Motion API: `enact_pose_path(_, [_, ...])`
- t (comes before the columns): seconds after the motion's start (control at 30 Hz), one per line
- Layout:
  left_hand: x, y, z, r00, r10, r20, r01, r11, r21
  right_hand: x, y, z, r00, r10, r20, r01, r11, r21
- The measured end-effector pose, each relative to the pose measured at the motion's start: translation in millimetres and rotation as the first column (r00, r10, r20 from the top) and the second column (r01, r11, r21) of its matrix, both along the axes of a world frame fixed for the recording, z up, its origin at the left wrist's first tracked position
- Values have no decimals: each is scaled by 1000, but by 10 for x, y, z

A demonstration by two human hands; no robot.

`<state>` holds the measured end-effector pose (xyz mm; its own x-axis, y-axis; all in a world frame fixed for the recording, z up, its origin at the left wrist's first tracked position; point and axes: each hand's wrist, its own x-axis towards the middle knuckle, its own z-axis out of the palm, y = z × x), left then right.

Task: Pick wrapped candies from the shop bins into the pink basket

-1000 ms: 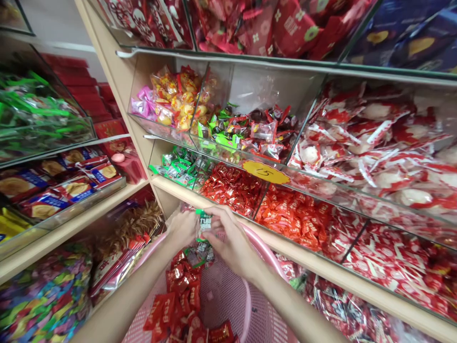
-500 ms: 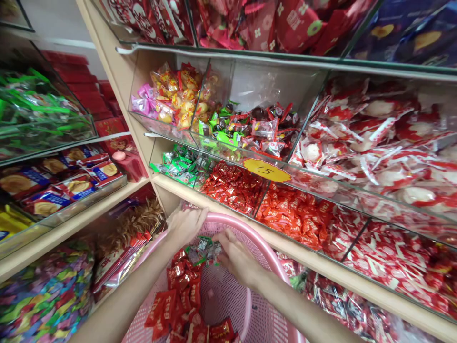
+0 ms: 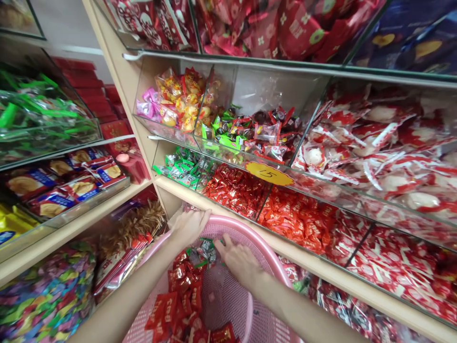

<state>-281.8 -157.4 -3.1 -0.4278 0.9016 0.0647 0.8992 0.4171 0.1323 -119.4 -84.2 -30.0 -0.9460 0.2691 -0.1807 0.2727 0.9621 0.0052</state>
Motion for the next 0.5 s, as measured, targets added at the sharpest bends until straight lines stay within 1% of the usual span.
enact_pose_path(0.03, [-4, 3, 1, 1000, -4, 3, 4, 1000, -2, -20, -24, 30, 1000, 5, 23, -6, 998, 56])
enact_pose_path(0.1, [-8, 6, -1, 1000, -4, 14, 4, 1000, 0, -70, -55, 153, 999, 14, 47, -19, 994, 107])
enact_pose_path(0.13, [-8, 7, -6, 1000, 2, 20, -2, 1000, 5, -104, -59, 249, 998, 23, 52, -29, 993, 113])
enact_pose_path(0.2, [-7, 7, -19, 999, 21, 33, -22, 1000, 22, -204, -42, 492, 999, 24, 49, -30, 994, 108])
enact_pose_path(0.27, [-6, 7, -34, 998, 37, 50, -39, 999, 36, -365, -5, 757, 1000, -2, 7, 1, 994, 114])
enact_pose_path(0.33, [-7, 7, -40, 997, 31, 68, -34, 999, 40, -599, 28, 976, 997, -15, -71, 25, 990, 142])
enact_pose_path(0.37, [-8, 7, -38, 997, 24, 76, -27, 999, 40, -742, 38, 1054, 994, -6, -111, 24, 987, 161])
enact_pose_path(0.43, [-9, 5, -27, 996, 13, 86, -17, 999, 43, -1069, 48, 1139, 984, 41, -173, -6, 980, 200])
enact_pose_path(0.5, [-8, 2, -11, 996, 4, 89, -9, 999, 49, -1418, 63, 1154, 974, 86, -208, -39, 975, 221])
